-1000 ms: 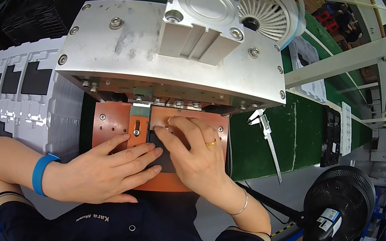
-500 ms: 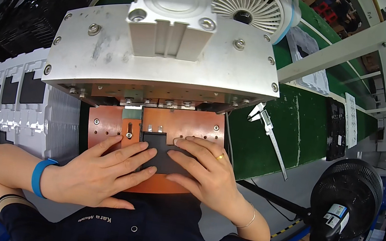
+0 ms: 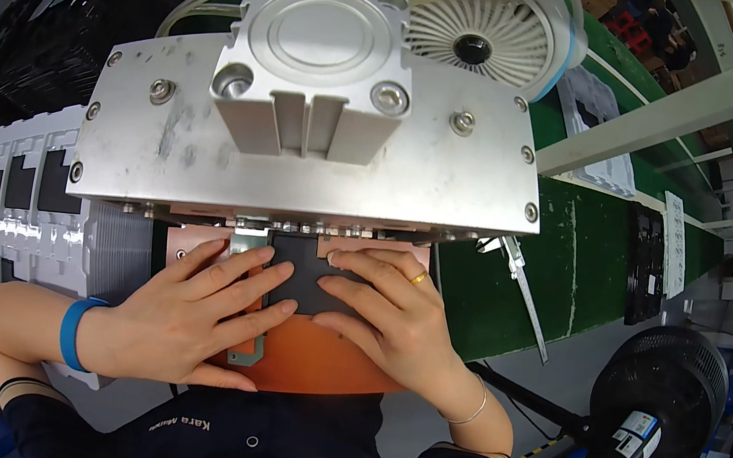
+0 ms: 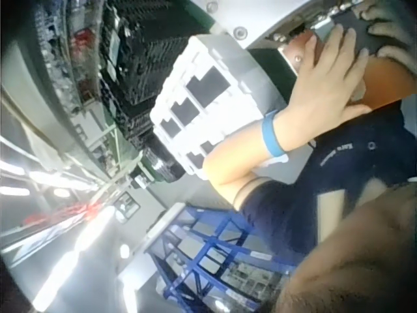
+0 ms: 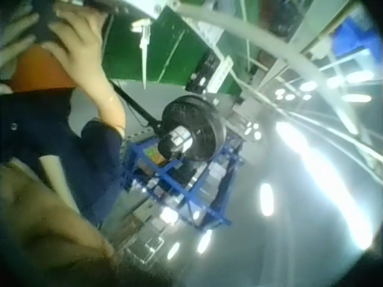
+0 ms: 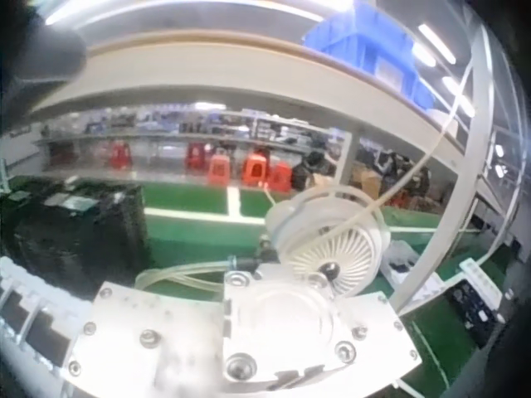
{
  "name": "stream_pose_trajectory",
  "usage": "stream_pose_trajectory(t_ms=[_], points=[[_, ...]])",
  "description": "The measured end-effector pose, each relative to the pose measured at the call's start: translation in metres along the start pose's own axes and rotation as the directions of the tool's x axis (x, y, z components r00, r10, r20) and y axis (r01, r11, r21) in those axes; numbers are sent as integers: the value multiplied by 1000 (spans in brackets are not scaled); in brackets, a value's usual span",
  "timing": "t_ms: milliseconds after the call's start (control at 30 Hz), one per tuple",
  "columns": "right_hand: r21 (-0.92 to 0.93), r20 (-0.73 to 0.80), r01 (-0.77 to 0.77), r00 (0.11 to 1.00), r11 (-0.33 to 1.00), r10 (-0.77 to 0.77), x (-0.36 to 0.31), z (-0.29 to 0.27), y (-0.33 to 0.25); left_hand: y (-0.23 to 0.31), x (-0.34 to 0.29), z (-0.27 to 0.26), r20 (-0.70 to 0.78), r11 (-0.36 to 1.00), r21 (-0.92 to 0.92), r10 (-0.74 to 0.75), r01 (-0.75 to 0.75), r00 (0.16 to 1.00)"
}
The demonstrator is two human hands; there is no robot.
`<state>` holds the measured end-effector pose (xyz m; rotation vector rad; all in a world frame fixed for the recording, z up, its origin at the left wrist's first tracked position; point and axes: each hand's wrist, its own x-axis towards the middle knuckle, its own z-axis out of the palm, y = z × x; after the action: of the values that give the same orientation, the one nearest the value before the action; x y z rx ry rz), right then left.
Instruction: The person repeatedly picks up small black rectangular components from a white tray and places them into a metal press machine. After the press cycles, the person removes the processed component and places it back into the tray. The person also uses a caliper to measure the components at various intervals.
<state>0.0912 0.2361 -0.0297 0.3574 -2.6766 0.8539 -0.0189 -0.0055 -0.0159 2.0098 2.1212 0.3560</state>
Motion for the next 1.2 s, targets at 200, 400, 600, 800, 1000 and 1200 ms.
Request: stream_pose_trajectory(t_ms=[200, 400, 600, 800, 1000, 1200], points=[[14, 25, -13, 1000, 1000, 12, -1, -2, -2, 2, -2, -4, 43, 999, -34, -19, 20, 999], [5, 45, -64, 997, 998, 63, -1, -2, -3, 2, -2, -3, 65, 994, -90, -54, 60, 996], [2, 35, -63, 997, 998, 62, 0, -2, -3, 2, -1, -4, 54, 996, -73, -49, 53, 997], [26, 39, -31, 999, 999, 30, 1, -2, 3, 0, -2, -4, 40, 993, -107, -41, 45, 998], [14, 70, -74, 995, 997, 72, -4, -2, 3, 1, -2, -6, -3, 995, -83, -59, 59, 998], [10, 72, -79, 994, 997, 78, -4, -2, 2, 1, -2, -9, -15, 995, -80, -65, 64, 998]])
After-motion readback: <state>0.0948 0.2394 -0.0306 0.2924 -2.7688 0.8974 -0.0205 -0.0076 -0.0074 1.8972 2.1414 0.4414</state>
